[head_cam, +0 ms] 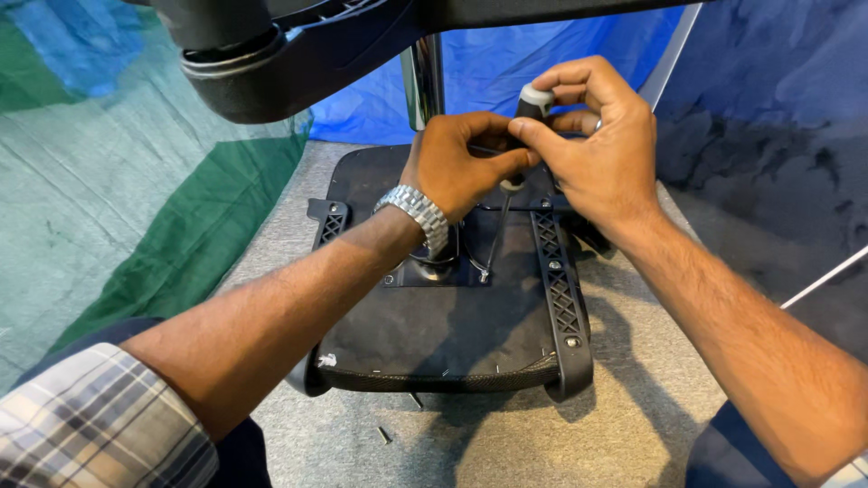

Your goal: The person assembles an office chair by attaching the seat to the base and gas lift. They use a screwdriver to tighten screws on the underside of the seat, then align and secure the central mounting plate to the gas lift.

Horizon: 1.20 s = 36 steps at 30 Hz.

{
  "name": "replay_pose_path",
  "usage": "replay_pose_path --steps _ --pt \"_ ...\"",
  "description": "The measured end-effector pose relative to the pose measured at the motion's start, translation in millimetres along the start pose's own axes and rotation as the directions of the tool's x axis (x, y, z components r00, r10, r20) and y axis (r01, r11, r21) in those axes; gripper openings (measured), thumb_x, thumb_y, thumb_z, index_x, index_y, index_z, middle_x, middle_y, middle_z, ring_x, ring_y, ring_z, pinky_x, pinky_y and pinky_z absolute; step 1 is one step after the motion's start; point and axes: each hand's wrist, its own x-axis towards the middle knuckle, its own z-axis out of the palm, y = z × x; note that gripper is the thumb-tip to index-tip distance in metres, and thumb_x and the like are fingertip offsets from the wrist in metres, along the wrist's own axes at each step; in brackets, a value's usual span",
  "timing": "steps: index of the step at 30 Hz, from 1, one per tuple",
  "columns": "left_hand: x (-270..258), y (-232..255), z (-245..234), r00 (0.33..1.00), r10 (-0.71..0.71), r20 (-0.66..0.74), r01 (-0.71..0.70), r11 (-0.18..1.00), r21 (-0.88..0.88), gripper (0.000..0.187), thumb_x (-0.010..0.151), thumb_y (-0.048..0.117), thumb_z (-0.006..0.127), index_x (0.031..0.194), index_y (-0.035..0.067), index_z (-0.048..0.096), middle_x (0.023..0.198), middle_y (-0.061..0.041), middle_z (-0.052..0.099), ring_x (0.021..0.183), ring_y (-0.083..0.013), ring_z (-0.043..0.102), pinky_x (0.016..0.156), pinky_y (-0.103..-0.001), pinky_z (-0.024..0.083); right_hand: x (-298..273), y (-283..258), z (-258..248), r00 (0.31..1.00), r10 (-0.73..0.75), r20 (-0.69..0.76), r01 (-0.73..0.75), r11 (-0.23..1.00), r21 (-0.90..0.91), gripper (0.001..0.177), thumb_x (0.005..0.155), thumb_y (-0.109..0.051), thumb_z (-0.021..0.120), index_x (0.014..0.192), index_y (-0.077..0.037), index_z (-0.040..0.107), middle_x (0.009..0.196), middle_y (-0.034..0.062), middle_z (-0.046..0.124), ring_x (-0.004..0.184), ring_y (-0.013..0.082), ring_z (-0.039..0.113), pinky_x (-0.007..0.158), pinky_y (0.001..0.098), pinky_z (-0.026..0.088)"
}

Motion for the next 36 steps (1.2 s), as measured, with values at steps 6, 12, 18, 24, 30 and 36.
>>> replay_pose_path --steps 6,12,18,24,30,36 --pt "-2.5 -6.3 2.4 0.991 0.078 -0.104 -0.074 0.996 0.04 0.035 0.079 0.018 0.085 0.109 0.004 0.077 0.095 -0.007 0.082 0.082 -0.0108 0.079 0.072 -0.025 0.065 -3.4 -0.6 1.2 0.999 -0.015 0.03 0.015 1.0 0.016 0.03 0.101 0.005 0.078 0.124 -0.001 0.059 0.122 0.0085 0.068 0.115 0.0126 0.068 0.092 0.0254 0.063" --pt "0.1 -25.1 -5.8 0.989 0.132 -0.069 -0.135 0.989 -0.052 0.035 0.079 0.016 0.086 0.11 0.004 0.077 0.096 -0.008 0.082 0.082 -0.0121 0.079 0.072 -0.026 0.066 -14.4 4.2 3.1 0.997 -0.014 0.07 0.013 1.0 0.008 0.029 0.106 0.007 0.074 0.128 0.0 0.056 0.122 0.0108 0.071 0.113 0.0142 0.071 0.095 0.025 0.061" --pt "9.7 -41.4 -6.5 0.983 0.171 -0.067 -0.179 0.974 -0.139 0.033 0.078 0.013 0.087 0.108 0.002 0.077 0.095 -0.009 0.082 0.082 -0.012 0.08 0.071 -0.026 0.066 -14.2 10.9 6.6 0.998 0.013 0.057 -0.013 1.0 0.005 0.028 0.109 0.008 0.074 0.129 0.0 0.056 0.119 0.0108 0.07 0.107 0.0131 0.072 0.092 0.0243 0.062" --pt "7.2 -52.3 -3.9 0.982 0.185 -0.037 -0.189 0.966 -0.175 0.032 0.08 0.012 0.086 0.11 0.004 0.077 0.098 -0.007 0.083 0.085 -0.011 0.08 0.076 -0.026 0.067 -15.9 3.1 9.8 0.997 0.014 0.076 -0.008 0.997 -0.078 0.029 0.106 0.009 0.075 0.127 0.0 0.056 0.121 0.0111 0.069 0.107 0.0137 0.072 0.092 0.0252 0.061" --pt "2.4 -56.6 -4.6 0.983 0.183 -0.021 -0.185 0.972 -0.143 0.032 0.08 0.011 0.087 0.11 0.004 0.077 0.098 -0.006 0.082 0.087 -0.0109 0.08 0.079 -0.026 0.066 -20.3 -0.4 13.8 0.997 0.041 0.066 -0.038 0.998 -0.046 0.031 0.102 0.008 0.073 0.125 -0.002 0.055 0.118 0.0097 0.068 0.108 0.0135 0.071 0.09 0.0248 0.062" --pt "0.5 -57.6 -4.7 0.987 0.16 -0.016 -0.161 0.976 -0.144 0.034 0.079 0.013 0.087 0.11 0.005 0.077 0.099 -0.007 0.082 0.087 -0.0116 0.08 0.081 -0.026 0.066 -26.8 11.9 14.1 0.996 0.011 0.085 -0.005 0.997 -0.072 0.031 0.108 0.008 0.074 0.131 -0.002 0.056 0.122 0.0116 0.07 0.113 0.0152 0.072 0.094 0.0266 0.063"
